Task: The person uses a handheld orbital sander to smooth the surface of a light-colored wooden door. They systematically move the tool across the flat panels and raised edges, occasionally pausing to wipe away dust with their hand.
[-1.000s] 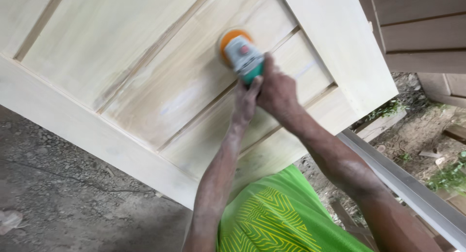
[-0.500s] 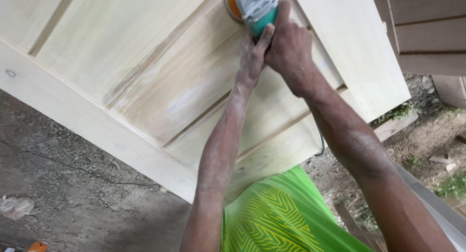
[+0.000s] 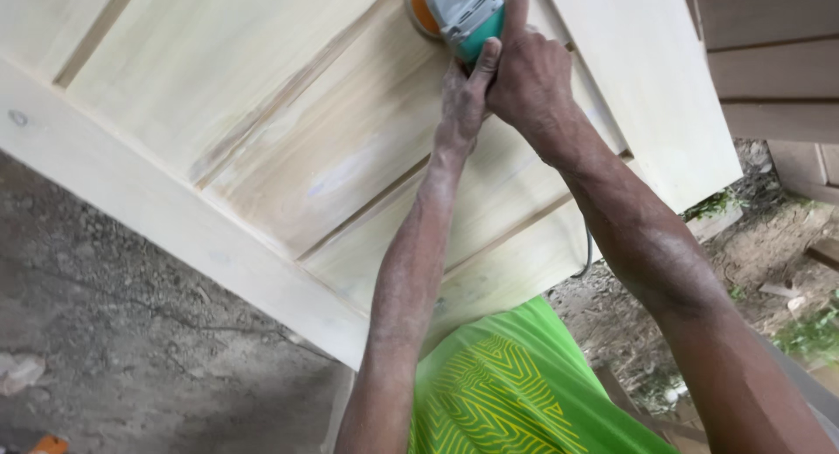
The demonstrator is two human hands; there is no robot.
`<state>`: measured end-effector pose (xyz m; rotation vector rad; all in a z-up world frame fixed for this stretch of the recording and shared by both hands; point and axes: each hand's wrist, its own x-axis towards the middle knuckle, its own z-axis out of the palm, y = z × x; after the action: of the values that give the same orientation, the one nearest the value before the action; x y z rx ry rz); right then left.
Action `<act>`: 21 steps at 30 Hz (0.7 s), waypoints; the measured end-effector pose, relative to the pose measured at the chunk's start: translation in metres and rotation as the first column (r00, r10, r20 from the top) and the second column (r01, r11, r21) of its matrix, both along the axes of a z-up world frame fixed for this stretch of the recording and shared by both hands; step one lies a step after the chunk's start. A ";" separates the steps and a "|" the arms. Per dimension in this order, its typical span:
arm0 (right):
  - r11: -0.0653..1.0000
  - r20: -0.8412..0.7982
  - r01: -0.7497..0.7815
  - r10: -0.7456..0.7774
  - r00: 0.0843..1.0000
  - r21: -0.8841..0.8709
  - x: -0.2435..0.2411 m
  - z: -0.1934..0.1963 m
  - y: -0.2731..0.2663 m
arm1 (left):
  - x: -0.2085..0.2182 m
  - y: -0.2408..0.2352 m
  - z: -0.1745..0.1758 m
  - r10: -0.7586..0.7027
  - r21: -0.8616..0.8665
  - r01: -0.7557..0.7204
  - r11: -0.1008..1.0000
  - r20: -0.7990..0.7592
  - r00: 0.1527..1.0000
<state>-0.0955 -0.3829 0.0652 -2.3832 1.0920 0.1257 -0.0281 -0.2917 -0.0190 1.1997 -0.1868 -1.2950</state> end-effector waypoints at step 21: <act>0.992 -0.036 0.124 -0.123 0.992 0.033 -0.012 0.007 0.005 | -0.002 -0.008 0.014 -0.070 0.012 0.069 0.998 0.065 0.995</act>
<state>-0.1076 -0.3774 0.0719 -2.2830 1.2390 0.1412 -0.0304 -0.2996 -0.0052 1.2543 -0.2721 -1.3187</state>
